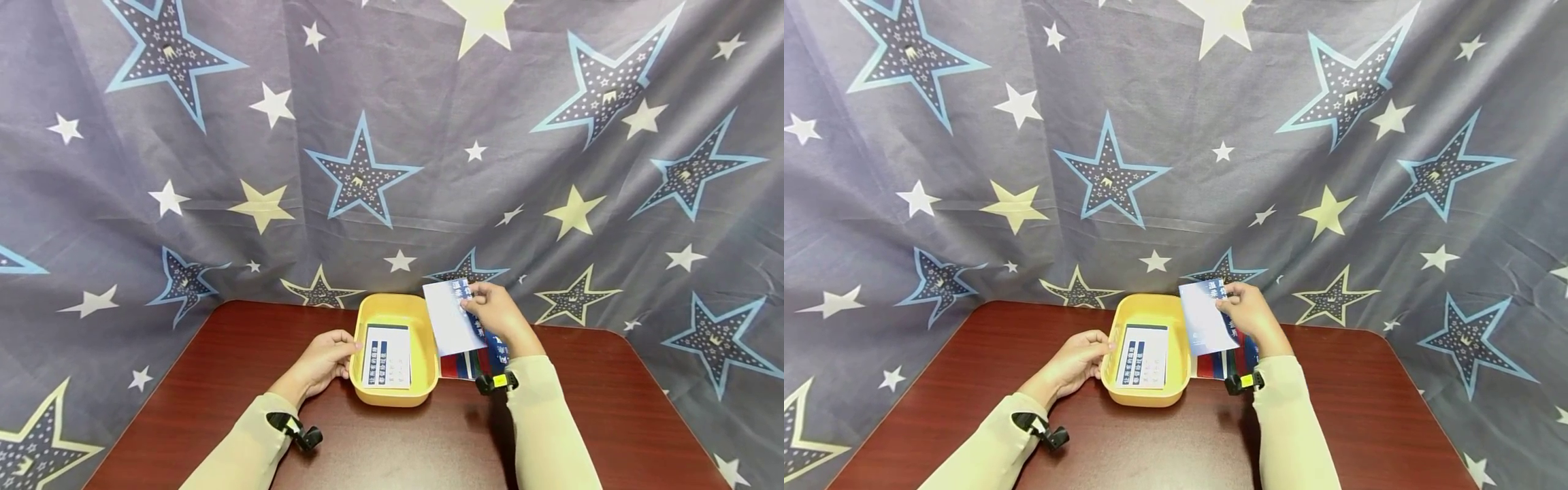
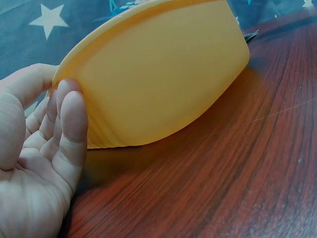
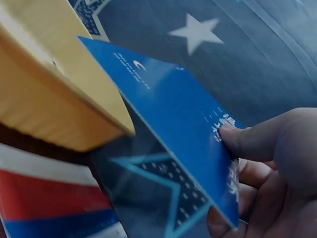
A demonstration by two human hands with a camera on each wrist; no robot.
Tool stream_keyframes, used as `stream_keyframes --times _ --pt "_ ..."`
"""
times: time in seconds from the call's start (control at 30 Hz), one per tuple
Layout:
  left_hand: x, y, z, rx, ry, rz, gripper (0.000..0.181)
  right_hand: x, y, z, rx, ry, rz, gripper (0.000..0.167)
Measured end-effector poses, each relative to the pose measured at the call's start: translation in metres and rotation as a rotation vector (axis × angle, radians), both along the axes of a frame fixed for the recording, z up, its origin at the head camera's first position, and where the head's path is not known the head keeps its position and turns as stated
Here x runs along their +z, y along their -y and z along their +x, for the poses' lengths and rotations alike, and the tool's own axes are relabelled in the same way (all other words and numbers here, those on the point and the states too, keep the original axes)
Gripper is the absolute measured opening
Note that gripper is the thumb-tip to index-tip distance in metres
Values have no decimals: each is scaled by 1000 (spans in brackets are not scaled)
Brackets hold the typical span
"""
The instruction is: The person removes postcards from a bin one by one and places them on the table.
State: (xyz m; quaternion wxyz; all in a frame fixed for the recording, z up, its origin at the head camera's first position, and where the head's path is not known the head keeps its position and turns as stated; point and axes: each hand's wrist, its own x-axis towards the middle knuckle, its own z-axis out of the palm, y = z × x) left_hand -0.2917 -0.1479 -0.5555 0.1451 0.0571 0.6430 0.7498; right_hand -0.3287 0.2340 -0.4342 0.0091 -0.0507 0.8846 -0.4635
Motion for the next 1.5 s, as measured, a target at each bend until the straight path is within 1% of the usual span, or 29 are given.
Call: stream_keyframes --times 0.13,0.27,0.47,0.7,0.83,0.9,0.97,1.03,1.17,1.33,1.43,1.5 --pt "-2 -2 1 -7 5 9 11 0 -22 4 -32 -14 -4 37" --pt "-3 -2 2 -12 4 11 11 3 -42 10 -70 -13 24 37" --pt "0 1 1 -1 -8 11 10 5 -61 13 -101 3 -2 36" --pt "-2 2 0 -5 -6 3 11 1 -87 16 -135 14 116 39" --pt "-2 2 0 6 3 3 11 -4 -104 16 -152 22 151 40" --pt "0 2 1 5 2 2 11 -8 -113 16 -165 28 178 40" --pt "1 2 1 1 -2 2 11 -13 -120 15 -180 47 181 38" --pt "2 1 2 -5 -4 6 10 -19 -126 15 -194 88 151 37" --pt "3 1 2 -12 -3 11 10 -32 -135 13 -204 175 37 31" --pt "1 2 1 -8 1 14 11 -50 -138 9 -191 234 -77 22" --pt "1 1 1 -5 2 14 11 -59 -137 8 -192 268 -108 20" --pt "1 1 1 -4 3 11 11 -63 -135 8 -194 276 -91 20"
